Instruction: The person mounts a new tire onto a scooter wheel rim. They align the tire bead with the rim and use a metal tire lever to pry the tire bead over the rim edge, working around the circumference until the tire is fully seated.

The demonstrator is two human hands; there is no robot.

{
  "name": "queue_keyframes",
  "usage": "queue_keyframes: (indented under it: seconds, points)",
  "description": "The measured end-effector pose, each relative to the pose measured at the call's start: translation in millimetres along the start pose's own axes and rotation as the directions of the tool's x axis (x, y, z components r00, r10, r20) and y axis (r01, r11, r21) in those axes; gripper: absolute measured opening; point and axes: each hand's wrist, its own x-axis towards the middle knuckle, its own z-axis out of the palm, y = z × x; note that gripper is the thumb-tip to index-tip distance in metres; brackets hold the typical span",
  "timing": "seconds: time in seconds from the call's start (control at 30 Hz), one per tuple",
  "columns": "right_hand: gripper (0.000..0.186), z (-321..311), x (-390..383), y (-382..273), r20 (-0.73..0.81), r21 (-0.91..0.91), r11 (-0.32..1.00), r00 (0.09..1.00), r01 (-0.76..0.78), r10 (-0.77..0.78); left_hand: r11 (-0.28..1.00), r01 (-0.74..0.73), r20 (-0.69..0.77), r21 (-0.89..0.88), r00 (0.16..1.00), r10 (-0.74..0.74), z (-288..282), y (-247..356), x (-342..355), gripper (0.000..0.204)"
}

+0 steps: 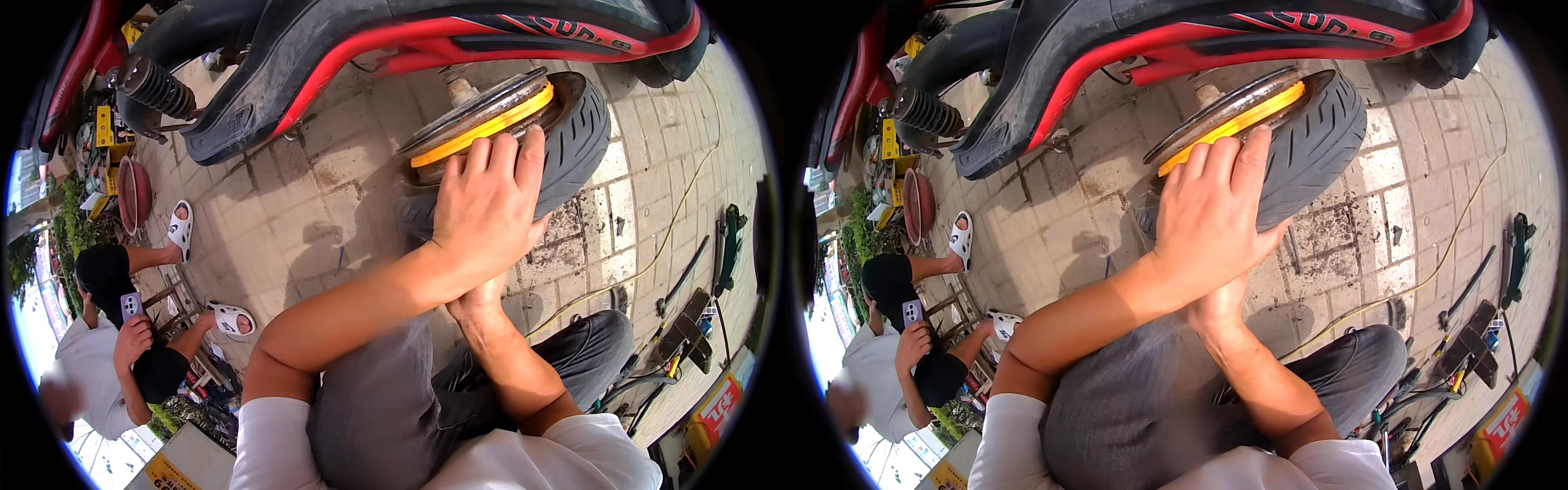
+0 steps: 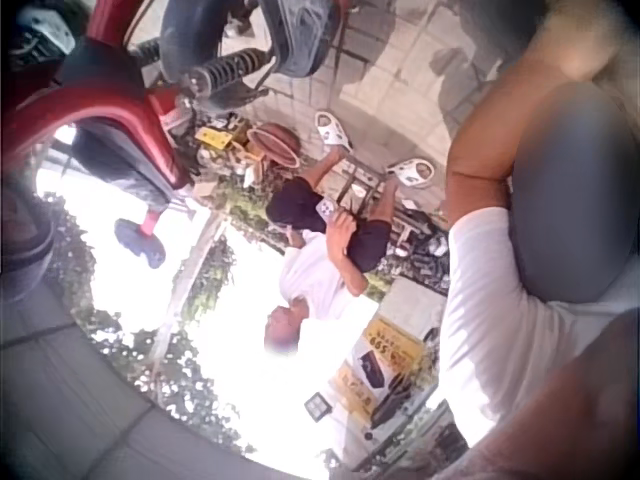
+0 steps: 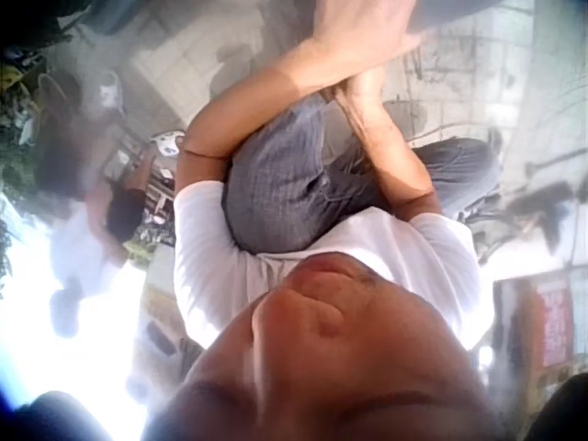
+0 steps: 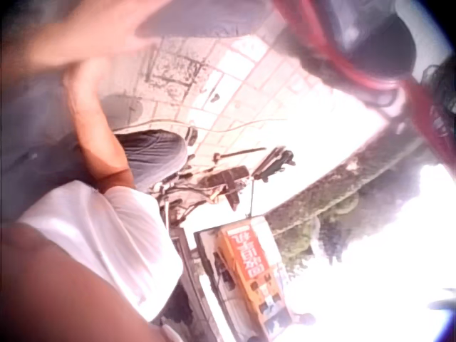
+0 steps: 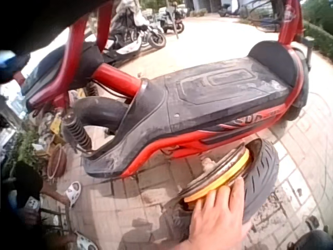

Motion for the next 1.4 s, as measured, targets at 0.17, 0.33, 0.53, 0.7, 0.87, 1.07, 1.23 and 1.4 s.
queue_keyframes:
  seconds: [0.17,0.33,0.53,0.7,0.87,1.07,1.23,1.4]
  points:
    - [0.050,-57,-2,22,-0.071,-0.167,0.977,0.990,-0.130,0.119,1.000,-0.014,-0.026,-0.027,1.000,0.013,-6,2,1,0.091]
    - [0.053,-120,41,26,0.040,-0.628,0.769,0.991,0.124,-0.127,0.999,-0.024,-0.031,-0.041,0.999,0.023,-8,-9,-5,0.090]
    - [0.053,-151,125,-31,0.149,-0.907,0.256,0.824,0.334,-0.546,0.994,0.070,0.002,-0.081,0.998,-0.070,-25,-32,-25,0.086]
    - [0.042,-172,178,-59,0.458,-0.877,0.031,0.852,0.480,-0.253,0.989,0.089,-0.037,-0.119,0.995,-0.094,-32,-53,-38,0.086]
    - [0.032,-149,193,-32,0.545,-0.782,0.134,0.772,0.609,-0.328,0.975,0.220,-0.061,-0.029,0.973,-0.221,-46,-64,-64,0.085]
    - [0.027,-204,213,-50,0.405,-0.914,-0.032,0.904,0.405,-0.136,0.963,0.269,0.103,-0.007,0.958,-0.267,-55,-68,-61,0.079]
    - [0.029,-185,148,-98,0.054,-0.968,0.245,0.998,0.045,0.028,0.937,0.345,0.071,-0.056,0.937,-0.341,-56,-73,-72,0.068]
    - [0.031,-157,99,-114,0.235,-0.960,-0.134,0.966,0.248,0.104,0.939,0.334,0.059,-0.088,0.942,-0.329,-58,-68,-65,0.064]
